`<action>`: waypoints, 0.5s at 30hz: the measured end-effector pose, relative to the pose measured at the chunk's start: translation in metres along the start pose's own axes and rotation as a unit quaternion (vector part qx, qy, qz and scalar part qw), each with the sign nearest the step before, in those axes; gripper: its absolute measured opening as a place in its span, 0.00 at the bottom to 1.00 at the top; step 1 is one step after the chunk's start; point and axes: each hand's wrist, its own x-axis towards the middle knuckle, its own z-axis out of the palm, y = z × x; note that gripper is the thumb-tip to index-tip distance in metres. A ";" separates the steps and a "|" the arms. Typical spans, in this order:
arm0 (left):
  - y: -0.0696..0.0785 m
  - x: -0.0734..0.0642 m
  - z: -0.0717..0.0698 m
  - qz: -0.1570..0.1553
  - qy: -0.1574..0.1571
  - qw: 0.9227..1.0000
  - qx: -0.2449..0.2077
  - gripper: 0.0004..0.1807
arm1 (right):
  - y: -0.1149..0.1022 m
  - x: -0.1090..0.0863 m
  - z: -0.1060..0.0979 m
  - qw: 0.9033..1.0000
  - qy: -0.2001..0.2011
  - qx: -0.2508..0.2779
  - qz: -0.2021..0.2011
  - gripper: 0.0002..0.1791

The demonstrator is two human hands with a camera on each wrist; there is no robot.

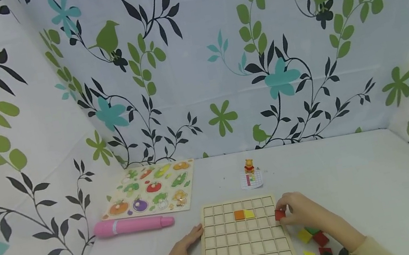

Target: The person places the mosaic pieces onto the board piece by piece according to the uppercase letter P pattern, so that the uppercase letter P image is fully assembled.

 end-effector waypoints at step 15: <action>-0.002 0.001 0.000 0.014 0.006 1.000 0.003 0.42 | -0.026 0.046 0.005 0.995 0.020 -0.007 -0.102 0.08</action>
